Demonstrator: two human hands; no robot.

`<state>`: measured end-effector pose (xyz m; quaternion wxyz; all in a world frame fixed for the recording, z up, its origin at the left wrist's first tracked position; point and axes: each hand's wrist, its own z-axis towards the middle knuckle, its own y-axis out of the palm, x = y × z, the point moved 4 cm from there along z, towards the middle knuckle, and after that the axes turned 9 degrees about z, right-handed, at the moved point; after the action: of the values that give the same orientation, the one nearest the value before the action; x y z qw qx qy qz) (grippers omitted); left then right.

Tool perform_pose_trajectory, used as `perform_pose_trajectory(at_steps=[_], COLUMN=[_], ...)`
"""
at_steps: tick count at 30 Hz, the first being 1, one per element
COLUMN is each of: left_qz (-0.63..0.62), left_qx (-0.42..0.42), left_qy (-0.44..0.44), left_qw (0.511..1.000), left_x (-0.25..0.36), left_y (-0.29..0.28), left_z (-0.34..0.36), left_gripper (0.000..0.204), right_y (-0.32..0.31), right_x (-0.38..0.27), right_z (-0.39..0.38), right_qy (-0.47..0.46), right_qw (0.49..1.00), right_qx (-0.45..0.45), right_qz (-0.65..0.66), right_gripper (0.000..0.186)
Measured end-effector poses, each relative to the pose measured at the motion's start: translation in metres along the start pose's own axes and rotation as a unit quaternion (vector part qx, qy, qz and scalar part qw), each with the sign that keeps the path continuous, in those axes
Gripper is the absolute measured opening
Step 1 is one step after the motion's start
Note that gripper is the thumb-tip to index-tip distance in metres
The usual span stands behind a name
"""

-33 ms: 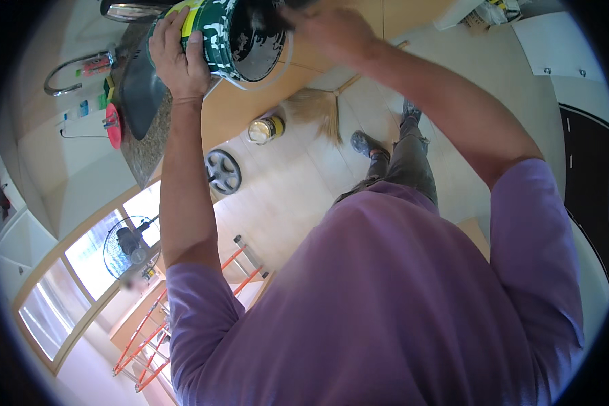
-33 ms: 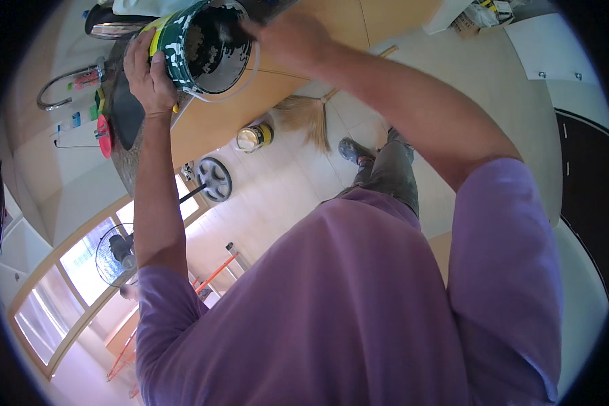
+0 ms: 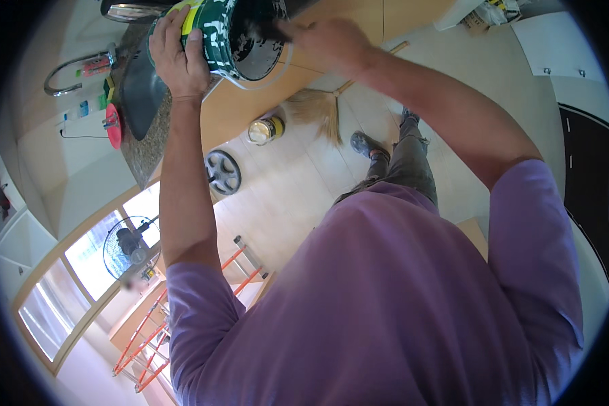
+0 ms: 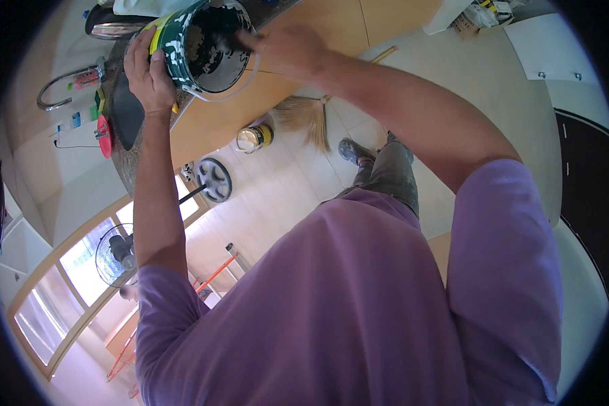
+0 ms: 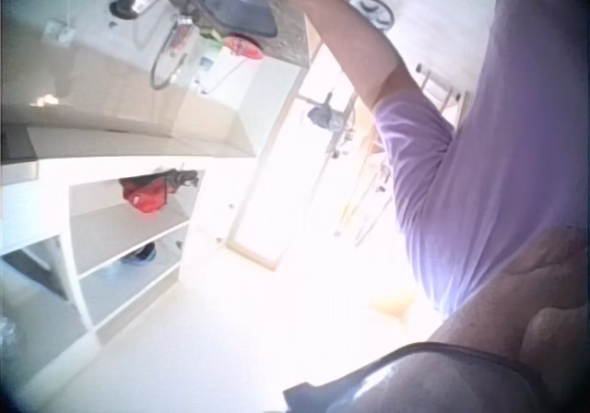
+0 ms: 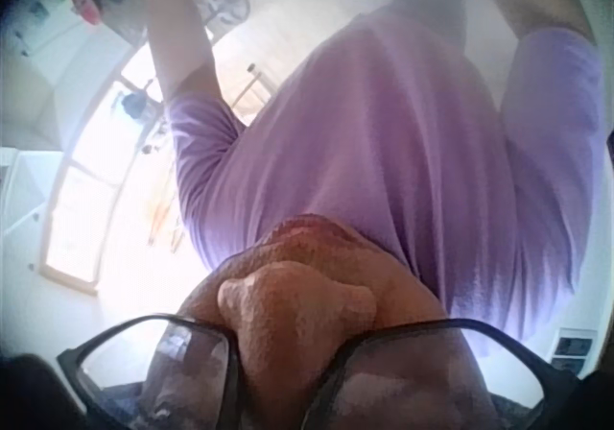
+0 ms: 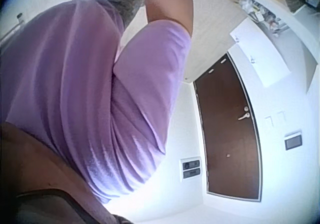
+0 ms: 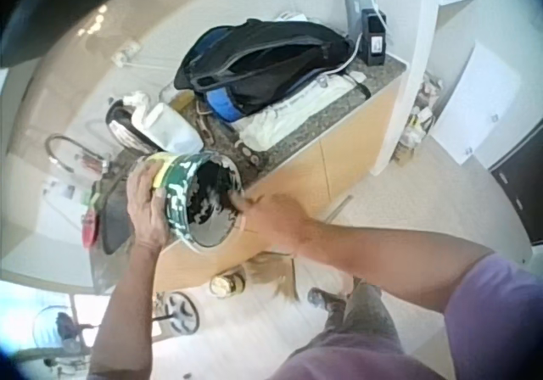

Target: The person opens a paint can and uses a putty knife to scrape and mix the contents. They then pour the paint into a smaller container and continue mixing with the putty knife. The person moves between a white shelf and a countertop while handling the paint and tools.

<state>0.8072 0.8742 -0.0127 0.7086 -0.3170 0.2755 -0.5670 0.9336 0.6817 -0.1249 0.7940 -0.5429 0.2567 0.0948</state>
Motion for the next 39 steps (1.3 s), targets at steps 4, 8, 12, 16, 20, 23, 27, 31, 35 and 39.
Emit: perform_pose_trajectory(at_steps=[4, 8, 12, 16, 20, 23, 27, 31, 35, 39], left_qz=[0.005, 0.005, -0.005, 0.008, -0.006, -0.012, -0.017, -0.021, -0.006, -0.015], left_qx=[-0.017, -0.019, -0.018, -0.015, 0.006, 0.009, 0.005, 0.019, 0.017, 0.025], left_qy=[-0.002, -0.008, -0.001, 0.011, 0.012, -0.004, 0.006, 0.007, 0.004, 0.007], left_qw=[1.0, 1.0, 1.0, 1.0, 1.0, 1.0, 1.0, 1.0, 1.0, 1.0], left_x=[-0.002, -0.003, -0.004, 0.001, -0.016, -0.017, -0.015, -0.013, -0.014, -0.01], left_y=[0.004, 0.007, 0.006, 0.01, 0.011, 0.01, 0.012, 0.01, 0.013, 0.008], left_z=[0.009, 0.013, 0.011, 0.014, 0.005, 0.002, 0.009, 0.01, 0.008, 0.004], left_gripper=[0.044, 0.043, 0.042, 0.042, 0.042, 0.042, 0.042, 0.041, 0.041, 0.042], right_y=[-0.005, 0.004, -0.003, 0.005, -0.012, -0.027, -0.003, 0.001, 0.009, -0.007], right_x=[0.017, 0.022, 0.029, 0.034, 0.011, 0.016, 0.013, 0.036, 0.006, 0.029], right_z=[0.014, 0.011, 0.015, 0.0, 0.004, 0.01, 0.003, 0.015, 0.008, 0.023], right_qy=[-0.017, 0.015, 0.005, -0.052, 0.022, 0.048, 0.007, 0.005, 0.021, 0.016], right_qw=[0.995, 1.0, 0.999, 0.997, 0.996, 0.992, 0.995, 0.998, 0.993, 0.996], right_qx=[-0.007, -0.012, -0.027, 0.043, -0.057, -0.089, -0.08, -0.028, -0.11, -0.057], right_qz=[-0.101, -0.024, 0.021, 0.024, 0.067, 0.076, 0.063, 0.062, 0.047, 0.06], right_gripper=[0.054, 0.05, 0.049, 0.049, 0.051, 0.053, 0.052, 0.052, 0.05, 0.051])
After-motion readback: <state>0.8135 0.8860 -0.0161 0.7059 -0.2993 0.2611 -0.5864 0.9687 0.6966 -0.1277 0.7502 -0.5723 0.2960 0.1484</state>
